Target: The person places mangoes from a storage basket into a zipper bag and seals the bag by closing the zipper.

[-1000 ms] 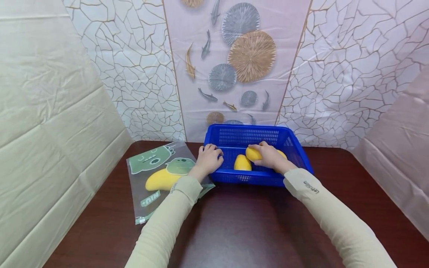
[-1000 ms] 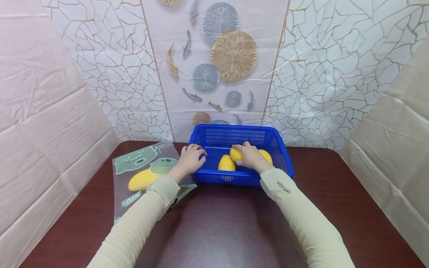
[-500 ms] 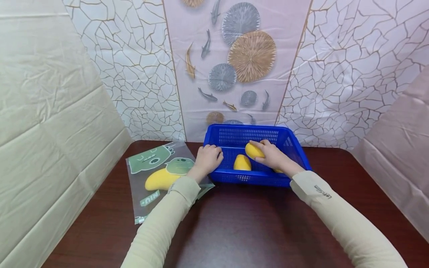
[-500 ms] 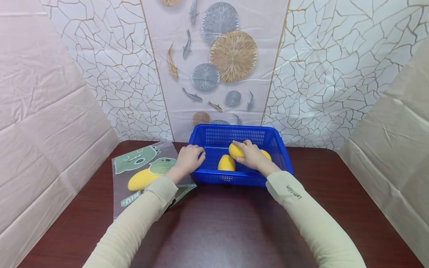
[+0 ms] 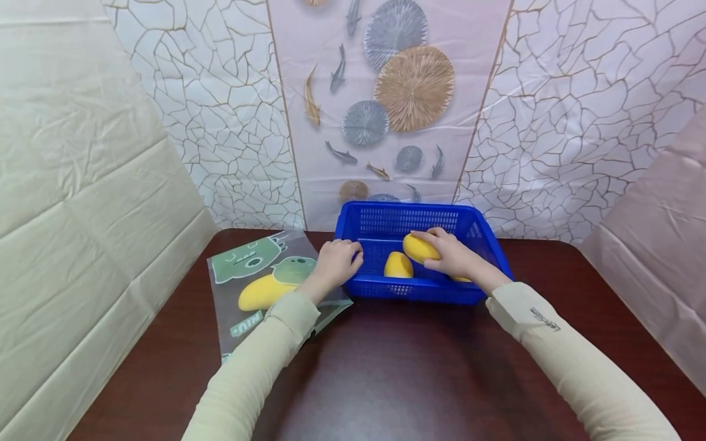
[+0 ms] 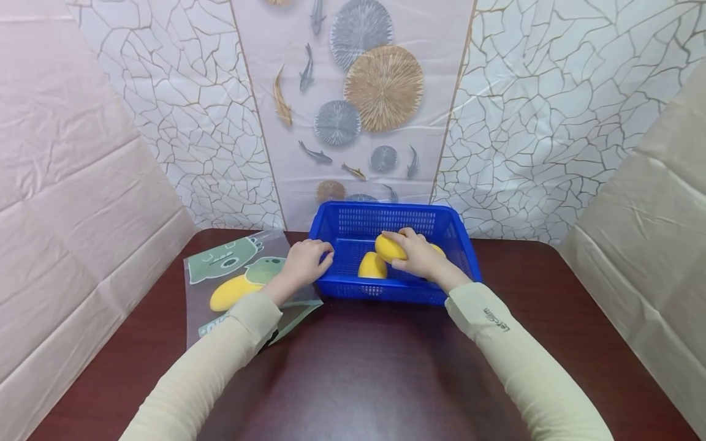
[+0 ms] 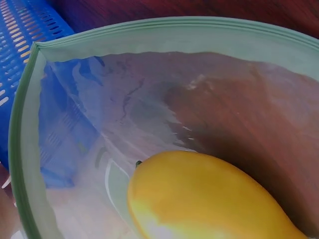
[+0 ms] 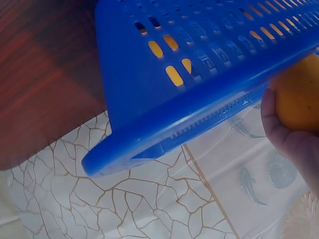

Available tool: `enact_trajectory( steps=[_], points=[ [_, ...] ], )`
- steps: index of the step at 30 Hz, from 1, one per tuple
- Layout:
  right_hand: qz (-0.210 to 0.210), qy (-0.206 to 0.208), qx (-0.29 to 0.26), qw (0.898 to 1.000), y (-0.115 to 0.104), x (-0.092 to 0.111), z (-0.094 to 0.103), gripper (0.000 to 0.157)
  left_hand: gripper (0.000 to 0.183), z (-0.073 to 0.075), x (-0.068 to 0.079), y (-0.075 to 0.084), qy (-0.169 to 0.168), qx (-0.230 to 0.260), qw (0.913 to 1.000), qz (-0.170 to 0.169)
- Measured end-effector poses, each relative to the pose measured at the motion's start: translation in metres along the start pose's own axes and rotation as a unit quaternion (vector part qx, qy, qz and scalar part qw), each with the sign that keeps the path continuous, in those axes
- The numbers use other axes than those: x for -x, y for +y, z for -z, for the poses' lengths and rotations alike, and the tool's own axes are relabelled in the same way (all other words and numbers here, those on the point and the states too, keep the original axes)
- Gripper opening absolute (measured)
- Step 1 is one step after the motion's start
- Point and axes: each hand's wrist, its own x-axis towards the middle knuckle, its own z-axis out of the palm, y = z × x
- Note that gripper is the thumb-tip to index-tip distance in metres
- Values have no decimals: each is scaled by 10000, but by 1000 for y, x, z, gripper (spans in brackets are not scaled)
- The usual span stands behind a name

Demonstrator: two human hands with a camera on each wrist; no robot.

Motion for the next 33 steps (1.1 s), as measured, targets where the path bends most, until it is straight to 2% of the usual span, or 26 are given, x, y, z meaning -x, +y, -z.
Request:
enact_trajectory(
  steps=[7, 14, 19, 26, 29, 33],
  points=[
    [-25, 104, -83, 9999, -2, 7, -2, 59, 18, 11, 9, 6, -157, 248, 9992, -259],
    [170, 792, 20, 9967, -2, 15, -3, 59, 21, 20, 21, 11, -196, 396, 9982, -403],
    [221, 1032, -66, 9944, -4, 20, -2, 60, 20, 26, 34, 10, -25, 469, 9967, -665],
    [337, 1114, -109, 9931, -5, 26, -3, 59, 17, 31, 53, 6, 210, 471, 9923, -1126],
    [295, 1096, -155, 9934, -6, 29, -6, 59, 17, 30, 59, 3, 242, 547, 9917, -1134],
    [247, 1154, -236, 9927, -7, 33, -10, 58, 23, 30, 67, 0, 126, 682, 9929, -969]
  ],
)
